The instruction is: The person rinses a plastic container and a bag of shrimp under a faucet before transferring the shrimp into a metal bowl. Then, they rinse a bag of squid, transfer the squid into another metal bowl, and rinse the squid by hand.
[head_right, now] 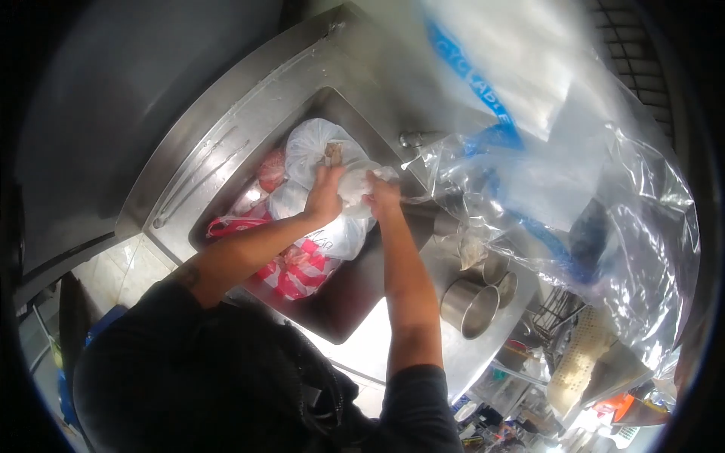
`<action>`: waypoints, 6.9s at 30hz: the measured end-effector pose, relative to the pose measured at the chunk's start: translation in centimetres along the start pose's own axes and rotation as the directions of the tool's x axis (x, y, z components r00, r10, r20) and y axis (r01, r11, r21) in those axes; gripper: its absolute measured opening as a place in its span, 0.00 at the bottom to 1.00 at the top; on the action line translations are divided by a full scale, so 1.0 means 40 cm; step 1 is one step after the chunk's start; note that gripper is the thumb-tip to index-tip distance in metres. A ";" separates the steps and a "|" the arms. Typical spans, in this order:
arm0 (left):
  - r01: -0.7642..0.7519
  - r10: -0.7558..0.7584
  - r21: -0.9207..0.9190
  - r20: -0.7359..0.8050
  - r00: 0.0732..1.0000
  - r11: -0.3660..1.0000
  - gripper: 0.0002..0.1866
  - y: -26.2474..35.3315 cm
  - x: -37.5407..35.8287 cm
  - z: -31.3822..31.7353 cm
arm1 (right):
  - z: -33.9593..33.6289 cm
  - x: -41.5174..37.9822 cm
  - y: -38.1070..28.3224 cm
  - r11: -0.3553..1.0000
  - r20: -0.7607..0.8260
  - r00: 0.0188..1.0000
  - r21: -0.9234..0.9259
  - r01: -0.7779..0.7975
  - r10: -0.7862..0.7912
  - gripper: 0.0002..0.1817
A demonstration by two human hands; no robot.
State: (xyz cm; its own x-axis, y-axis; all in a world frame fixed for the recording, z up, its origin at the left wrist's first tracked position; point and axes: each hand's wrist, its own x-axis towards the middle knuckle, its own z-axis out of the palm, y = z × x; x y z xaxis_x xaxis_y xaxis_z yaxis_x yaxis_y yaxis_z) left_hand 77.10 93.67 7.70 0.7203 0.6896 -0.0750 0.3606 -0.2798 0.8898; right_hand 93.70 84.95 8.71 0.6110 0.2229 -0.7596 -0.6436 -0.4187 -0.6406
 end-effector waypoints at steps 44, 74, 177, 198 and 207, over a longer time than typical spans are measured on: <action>-0.287 0.216 0.281 0.256 0.942 0.916 0.17 -0.037 0.043 -0.001 | -0.028 -0.043 0.040 0.147 0.213 0.791 -0.923 0.355 -0.573 0.19; -0.227 0.179 0.211 0.227 0.957 0.951 0.15 -0.060 0.042 0.019 | -0.016 -0.079 0.001 0.302 0.081 0.837 -0.910 0.283 -0.542 0.22; 0.640 -0.554 0.035 0.539 0.635 0.767 0.17 -0.112 -0.069 -0.030 | -0.073 -0.317 0.407 0.754 -0.122 0.991 0.647 0.116 -0.048 0.14; 0.804 -0.646 -0.071 0.556 0.523 0.590 0.12 -0.126 -0.105 0.026 | -0.104 -0.396 0.434 0.391 -0.100 0.515 -0.776 0.496 -0.851 0.25; 0.814 -0.613 -0.096 0.609 0.503 0.573 0.13 -0.136 -0.118 0.044 | -0.139 -0.375 0.364 0.537 -0.179 0.746 -0.800 0.269 -0.641 0.19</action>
State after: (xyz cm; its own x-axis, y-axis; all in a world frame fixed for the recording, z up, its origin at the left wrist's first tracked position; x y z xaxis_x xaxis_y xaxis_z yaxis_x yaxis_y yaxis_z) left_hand 72.77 90.78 2.41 0.5025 0.1119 -0.8573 0.7361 0.4646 0.4921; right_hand 77.73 70.61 11.41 0.9512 0.2771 -0.1359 0.1876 -0.8687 -0.4585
